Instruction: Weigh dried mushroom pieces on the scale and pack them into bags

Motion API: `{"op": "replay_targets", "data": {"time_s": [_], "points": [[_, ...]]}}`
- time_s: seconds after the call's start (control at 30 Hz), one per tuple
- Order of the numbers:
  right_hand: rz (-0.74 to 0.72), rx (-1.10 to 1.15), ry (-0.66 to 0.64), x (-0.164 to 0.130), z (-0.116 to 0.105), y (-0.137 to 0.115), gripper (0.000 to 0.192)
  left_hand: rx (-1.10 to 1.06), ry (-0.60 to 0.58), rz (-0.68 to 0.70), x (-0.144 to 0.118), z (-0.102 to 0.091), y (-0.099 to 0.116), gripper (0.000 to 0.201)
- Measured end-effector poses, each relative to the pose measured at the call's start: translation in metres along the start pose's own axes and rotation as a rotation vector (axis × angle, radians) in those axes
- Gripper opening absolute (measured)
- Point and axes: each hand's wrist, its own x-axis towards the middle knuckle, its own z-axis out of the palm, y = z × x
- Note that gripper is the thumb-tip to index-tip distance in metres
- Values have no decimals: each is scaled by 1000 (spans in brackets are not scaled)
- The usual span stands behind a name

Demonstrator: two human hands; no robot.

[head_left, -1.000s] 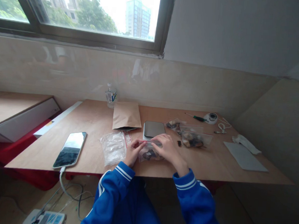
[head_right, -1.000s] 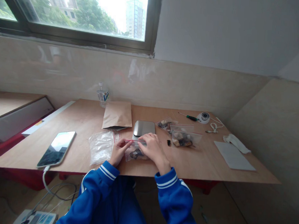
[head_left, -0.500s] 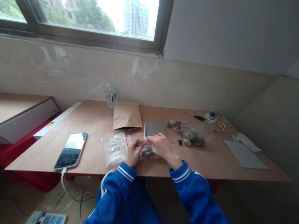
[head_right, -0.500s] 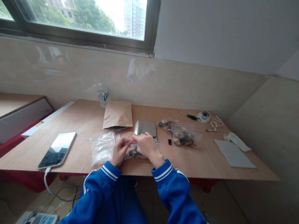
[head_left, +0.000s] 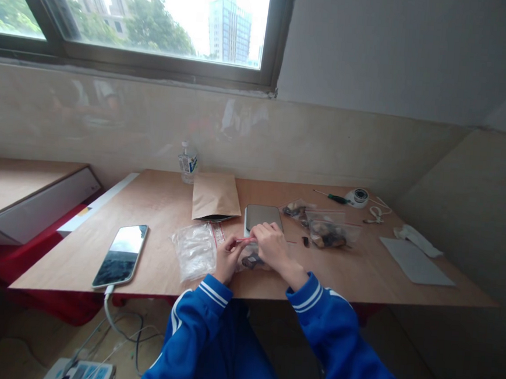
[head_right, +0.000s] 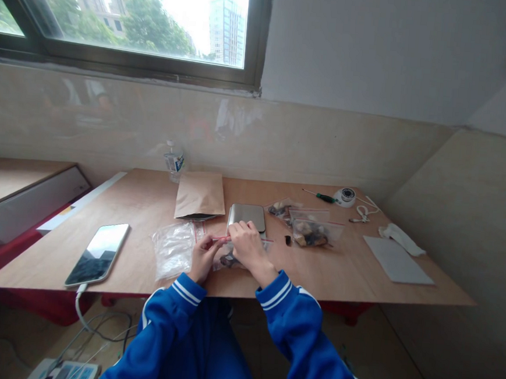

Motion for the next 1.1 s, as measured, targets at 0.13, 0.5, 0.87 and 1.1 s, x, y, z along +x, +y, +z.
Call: {"op": "replay_targets", "data": {"time_s": [0.13, 0.5, 0.87, 1.1], "points": [[20, -34, 2, -3, 7, -4, 16, 25, -12, 27, 0, 0, 0, 22], [107, 313, -63, -2, -8, 14, 17, -6, -32, 10, 0, -2, -1, 23], [106, 422, -4, 5, -12, 9, 15, -71, 35, 65, -1, -3, -4, 20], [89, 338, -57, 12, -12, 6, 11, -52, 24, 62, -1, -5, -10, 17]]}}
